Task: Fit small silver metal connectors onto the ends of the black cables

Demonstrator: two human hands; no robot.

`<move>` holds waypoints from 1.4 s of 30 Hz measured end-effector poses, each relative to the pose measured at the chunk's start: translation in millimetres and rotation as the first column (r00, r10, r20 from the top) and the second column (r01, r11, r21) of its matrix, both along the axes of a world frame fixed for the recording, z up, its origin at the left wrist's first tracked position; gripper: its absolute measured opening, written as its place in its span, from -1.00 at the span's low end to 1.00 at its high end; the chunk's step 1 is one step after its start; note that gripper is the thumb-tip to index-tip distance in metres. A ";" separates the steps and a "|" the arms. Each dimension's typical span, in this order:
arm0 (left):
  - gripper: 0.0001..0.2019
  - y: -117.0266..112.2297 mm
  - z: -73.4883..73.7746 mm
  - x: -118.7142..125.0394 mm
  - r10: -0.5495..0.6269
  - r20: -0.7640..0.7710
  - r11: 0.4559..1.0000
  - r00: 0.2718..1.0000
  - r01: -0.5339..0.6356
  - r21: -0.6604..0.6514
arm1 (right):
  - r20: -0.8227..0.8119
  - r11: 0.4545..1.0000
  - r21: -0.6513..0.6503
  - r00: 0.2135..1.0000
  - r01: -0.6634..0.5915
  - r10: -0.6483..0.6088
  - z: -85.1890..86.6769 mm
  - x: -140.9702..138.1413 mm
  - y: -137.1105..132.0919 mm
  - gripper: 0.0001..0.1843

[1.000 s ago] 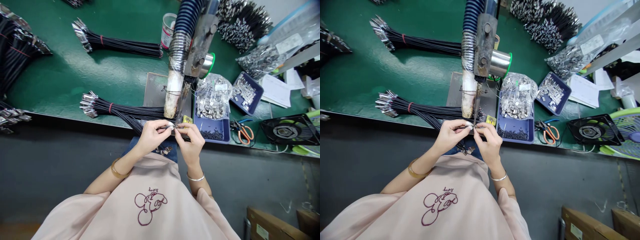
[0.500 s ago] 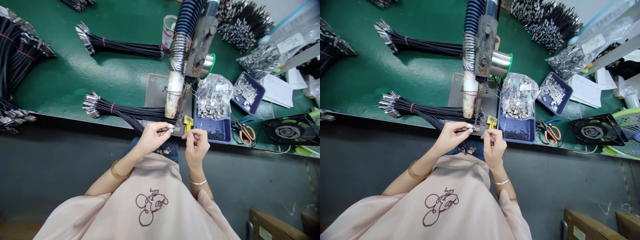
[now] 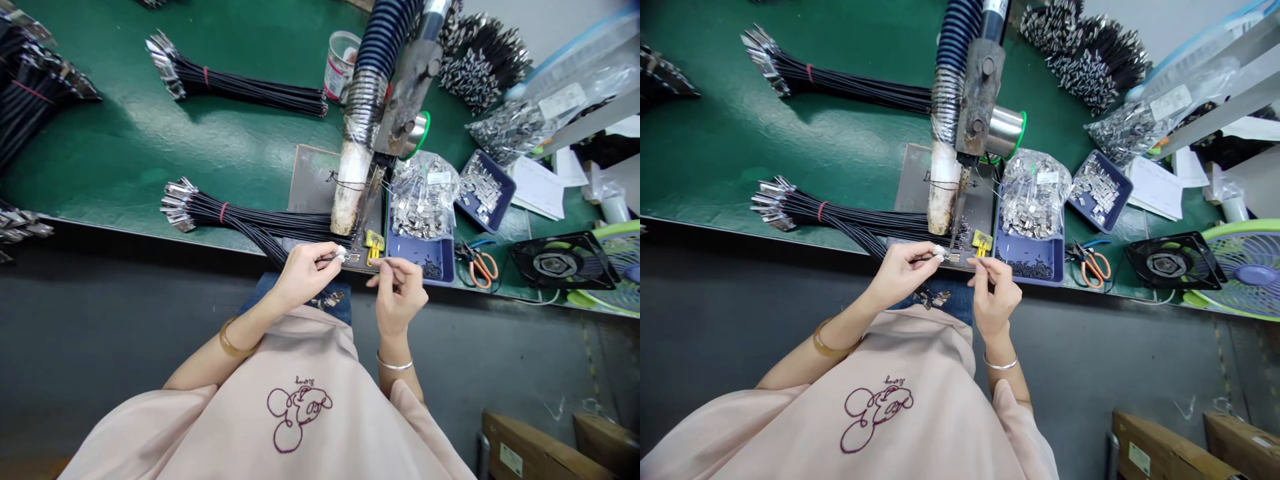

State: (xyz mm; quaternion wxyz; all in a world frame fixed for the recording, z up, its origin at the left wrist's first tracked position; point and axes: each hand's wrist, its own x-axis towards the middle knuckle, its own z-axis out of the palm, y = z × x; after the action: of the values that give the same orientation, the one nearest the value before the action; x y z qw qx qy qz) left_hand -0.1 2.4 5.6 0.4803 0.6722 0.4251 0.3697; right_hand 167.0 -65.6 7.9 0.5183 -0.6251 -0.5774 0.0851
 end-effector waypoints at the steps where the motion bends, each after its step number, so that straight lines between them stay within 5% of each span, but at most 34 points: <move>1: -0.83 0.3 1.9 0.3 -0.006 -0.007 1.000 1.000 0.006 0.002 | 0.027 1.000 -0.012 1.000 -0.017 0.017 0.1 -0.5 1.4 -0.88; 6: -0.83 1.1 10.8 2.7 -0.014 -0.043 1.000 0.999 0.015 0.020 | 0.071 0.988 -0.061 0.986 -0.144 0.148 -2.8 -8.9 13.6 -0.94; 26: -0.84 -1.1 10.7 5.7 0.029 -0.030 1.000 0.999 -0.029 -0.008 | 0.184 0.976 0.053 0.963 -0.210 0.197 -3.4 -9.2 16.1 -0.89; 32: -0.83 -3.5 0.5 1.9 0.005 -0.049 1.000 0.999 -0.005 -0.001 | 0.148 0.998 -0.034 0.987 -0.050 0.054 -3.9 -5.6 7.3 -0.95; 37: -0.85 -3.4 -0.4 -2.1 -0.044 -0.069 0.996 0.997 0.049 0.074 | 0.311 0.982 -0.138 0.936 -0.129 0.167 -2.9 -12.5 12.7 -0.89; 42: -0.83 -1.7 2.7 -10.8 -0.159 -0.101 0.976 0.982 0.172 0.133 | 0.214 0.957 -0.191 0.942 -0.219 0.258 6.9 -9.1 6.6 -0.81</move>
State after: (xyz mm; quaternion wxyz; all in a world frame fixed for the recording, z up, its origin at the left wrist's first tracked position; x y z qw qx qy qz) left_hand -10.9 0.7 8.3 0.4409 0.7537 0.3614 0.3270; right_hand 157.9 -59.0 14.8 0.3783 -0.5966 -0.6976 0.1197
